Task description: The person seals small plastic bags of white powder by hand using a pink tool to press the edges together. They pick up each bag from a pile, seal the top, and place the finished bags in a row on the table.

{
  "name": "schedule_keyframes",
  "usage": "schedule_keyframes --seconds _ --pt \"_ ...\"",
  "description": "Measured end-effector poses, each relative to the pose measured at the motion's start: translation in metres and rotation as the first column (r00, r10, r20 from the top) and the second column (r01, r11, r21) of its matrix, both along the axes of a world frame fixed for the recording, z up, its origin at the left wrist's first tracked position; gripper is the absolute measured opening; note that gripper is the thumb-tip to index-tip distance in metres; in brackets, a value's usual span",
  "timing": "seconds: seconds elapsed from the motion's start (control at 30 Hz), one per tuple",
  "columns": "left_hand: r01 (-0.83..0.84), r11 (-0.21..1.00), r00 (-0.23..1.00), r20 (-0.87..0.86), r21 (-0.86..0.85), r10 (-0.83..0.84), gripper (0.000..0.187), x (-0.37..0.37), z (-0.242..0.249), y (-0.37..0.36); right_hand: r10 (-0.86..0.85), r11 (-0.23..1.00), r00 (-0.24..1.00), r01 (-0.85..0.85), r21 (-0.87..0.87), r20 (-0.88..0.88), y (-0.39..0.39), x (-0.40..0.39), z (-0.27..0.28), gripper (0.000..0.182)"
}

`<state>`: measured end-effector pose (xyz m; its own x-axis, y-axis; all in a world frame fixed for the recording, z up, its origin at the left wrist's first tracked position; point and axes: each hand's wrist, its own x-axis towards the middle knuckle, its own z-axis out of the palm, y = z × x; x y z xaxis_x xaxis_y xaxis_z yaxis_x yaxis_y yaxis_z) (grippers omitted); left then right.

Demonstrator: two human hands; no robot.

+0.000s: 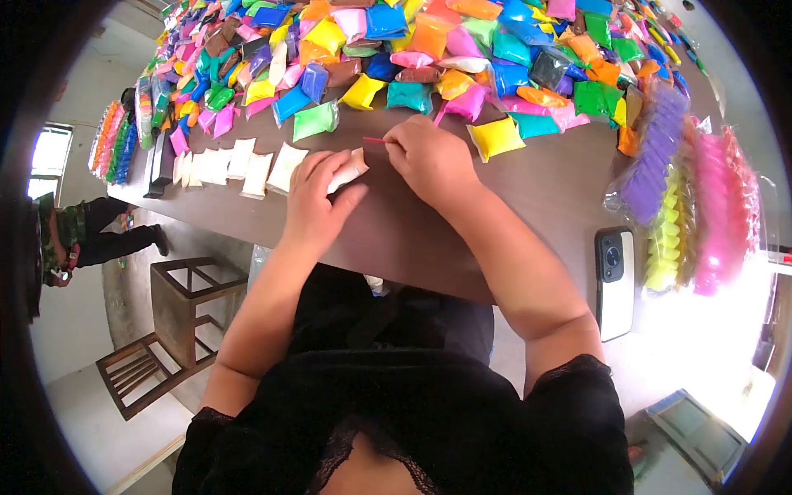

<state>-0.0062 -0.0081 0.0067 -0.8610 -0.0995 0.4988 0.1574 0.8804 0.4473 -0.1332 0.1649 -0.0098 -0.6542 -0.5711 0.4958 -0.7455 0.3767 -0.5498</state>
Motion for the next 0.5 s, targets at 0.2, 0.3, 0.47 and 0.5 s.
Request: schedule_keyframes --seconds 0.2,0.3,0.47,0.5 --pt "-0.159 0.863 0.898 0.433 0.48 -0.075 0.035 -0.012 0.036 -0.004 -0.045 0.986 0.96 0.087 -0.14 0.275 0.01 -0.004 0.018 0.014" --pt "-0.231 0.796 0.814 0.559 0.56 -0.157 0.036 -0.012 0.033 -0.002 -0.04 0.989 0.93 0.089 -0.119 0.366 0.011 -0.006 0.016 0.016" --pt "-0.073 0.97 0.974 0.193 -0.231 0.12 0.036 -0.009 0.045 0.007 -0.044 0.994 0.932 0.079 -0.082 0.36 0.011 -0.007 0.017 0.016" --pt "-0.071 0.969 0.974 0.194 -0.235 0.118 0.036 -0.006 0.04 0.006 -0.045 0.993 0.931 0.081 -0.085 0.362 0.011 -0.007 0.017 0.016"
